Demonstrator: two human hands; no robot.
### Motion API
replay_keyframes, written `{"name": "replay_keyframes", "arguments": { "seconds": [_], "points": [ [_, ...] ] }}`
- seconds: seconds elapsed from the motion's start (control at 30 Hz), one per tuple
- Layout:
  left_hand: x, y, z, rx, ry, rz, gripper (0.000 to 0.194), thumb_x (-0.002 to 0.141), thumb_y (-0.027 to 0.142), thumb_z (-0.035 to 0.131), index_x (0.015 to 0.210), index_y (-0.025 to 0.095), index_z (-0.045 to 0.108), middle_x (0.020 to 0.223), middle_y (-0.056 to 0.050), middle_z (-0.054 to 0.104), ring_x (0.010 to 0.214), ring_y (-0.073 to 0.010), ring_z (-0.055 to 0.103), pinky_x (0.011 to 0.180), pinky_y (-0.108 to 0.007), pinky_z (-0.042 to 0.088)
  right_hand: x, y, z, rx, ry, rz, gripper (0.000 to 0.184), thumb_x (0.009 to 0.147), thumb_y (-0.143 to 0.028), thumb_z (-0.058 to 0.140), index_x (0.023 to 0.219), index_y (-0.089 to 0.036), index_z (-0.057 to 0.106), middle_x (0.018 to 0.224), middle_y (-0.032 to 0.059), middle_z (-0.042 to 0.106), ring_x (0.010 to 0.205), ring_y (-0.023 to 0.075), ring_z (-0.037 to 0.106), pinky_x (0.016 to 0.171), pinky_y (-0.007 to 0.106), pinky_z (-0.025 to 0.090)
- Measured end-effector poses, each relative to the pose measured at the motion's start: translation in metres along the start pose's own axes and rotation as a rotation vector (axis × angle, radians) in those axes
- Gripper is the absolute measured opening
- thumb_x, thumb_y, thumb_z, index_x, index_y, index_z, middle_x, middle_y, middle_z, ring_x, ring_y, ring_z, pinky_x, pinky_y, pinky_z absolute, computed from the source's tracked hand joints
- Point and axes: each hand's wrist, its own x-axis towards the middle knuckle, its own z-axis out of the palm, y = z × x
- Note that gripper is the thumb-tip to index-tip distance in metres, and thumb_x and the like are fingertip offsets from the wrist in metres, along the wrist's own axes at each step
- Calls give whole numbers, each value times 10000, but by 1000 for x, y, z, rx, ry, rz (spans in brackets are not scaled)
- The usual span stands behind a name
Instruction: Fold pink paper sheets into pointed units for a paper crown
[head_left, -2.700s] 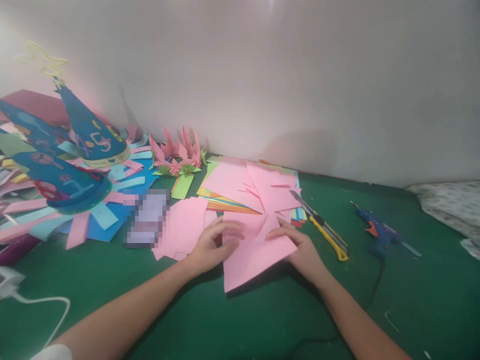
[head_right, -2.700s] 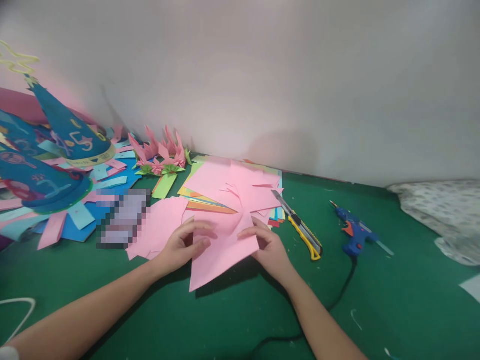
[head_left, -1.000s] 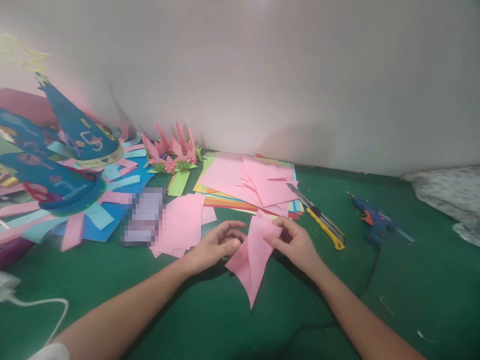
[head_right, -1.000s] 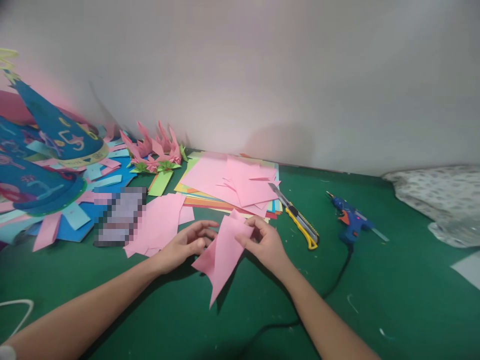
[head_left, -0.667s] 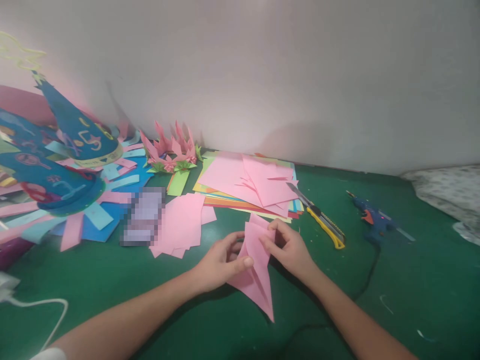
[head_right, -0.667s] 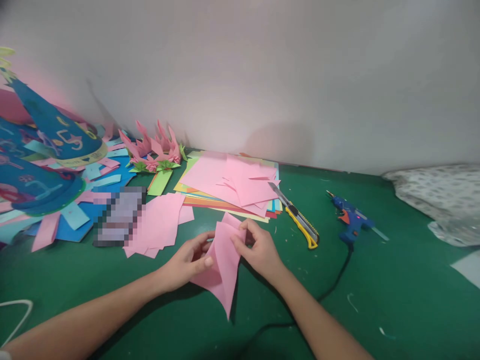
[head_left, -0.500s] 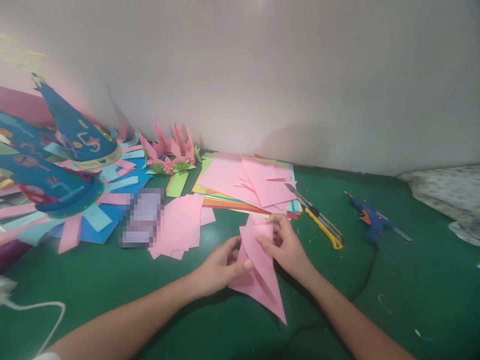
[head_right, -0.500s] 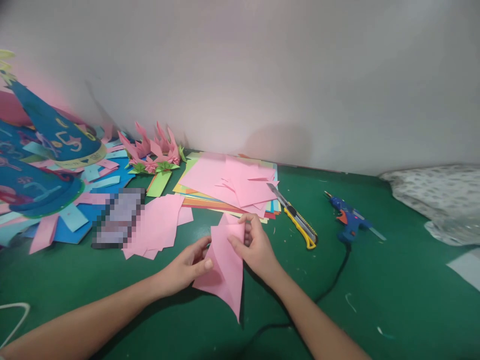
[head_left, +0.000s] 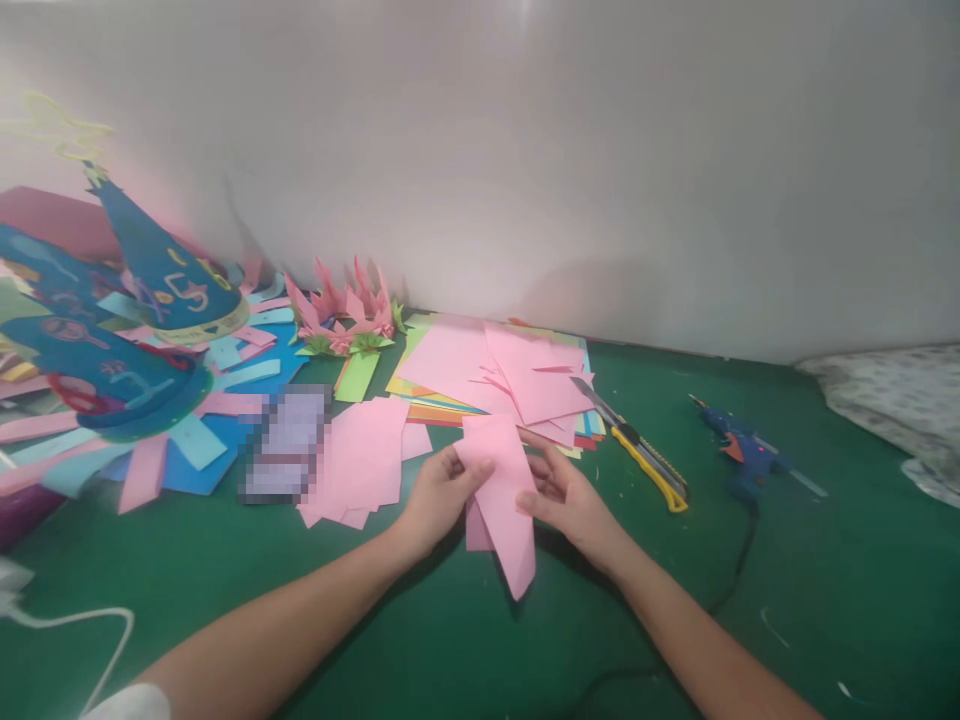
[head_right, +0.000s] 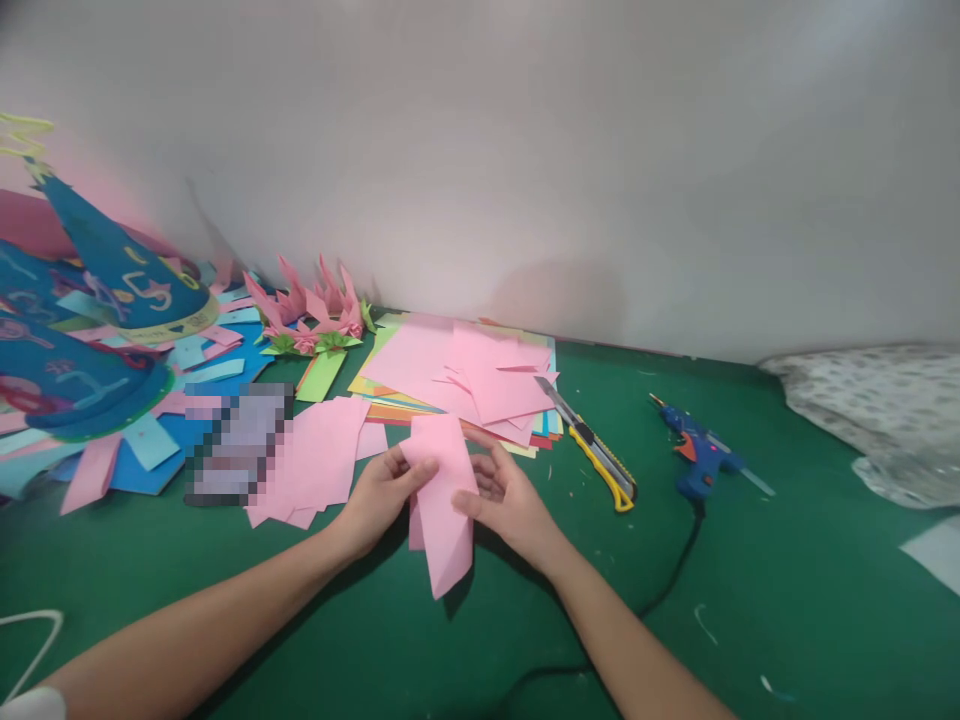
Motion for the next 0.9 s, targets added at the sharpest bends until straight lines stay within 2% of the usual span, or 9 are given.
{"name": "replay_keyframes", "arguments": {
  "seconds": [0.1,0.23,0.43,0.63,0.77,0.9],
  "points": [
    [2,0,-2,51,25,61,397,723,475,689,868,108,641,803,-45,671,680,-130,581,626,-226,462,1,1,-2,-81,-21,36,448,683,-401,733,1063,-203,602,1039,67,664,942,216,623,856,365,490],
    [-2,-4,-4,128,32,98,370,765,479,644,803,111,641,787,-36,660,653,-115,552,599,-212,446,1,4,-2,-106,-29,101,312,710,-418,703,881,-162,652,882,52,691,830,207,636,758,339,506],
    [-3,-6,-6,186,60,112,405,793,511,594,846,114,654,788,-39,665,700,-143,565,633,-229,453,0,3,0,-133,-10,144,343,704,-454,695,811,-130,659,777,45,692,671,169,618,589,264,472],
    [-5,-5,-6,236,64,134,385,818,495,561,858,120,634,831,-52,663,791,-178,596,686,-253,473,0,2,4,-160,8,138,359,706,-462,686,816,-122,656,788,55,691,663,166,611,569,255,463],
    [-8,-8,-4,194,36,137,384,758,406,664,1018,137,578,979,-75,652,872,-188,609,740,-272,493,1,1,6,-174,46,113,378,725,-475,662,865,-125,657,781,45,683,661,163,606,571,256,468],
    [-11,-12,0,47,50,102,434,688,340,735,1011,137,528,1029,-95,633,919,-183,616,795,-282,500,2,6,8,-229,62,75,388,735,-474,653,894,-121,665,795,53,687,684,176,612,589,268,480]
  ]
}}
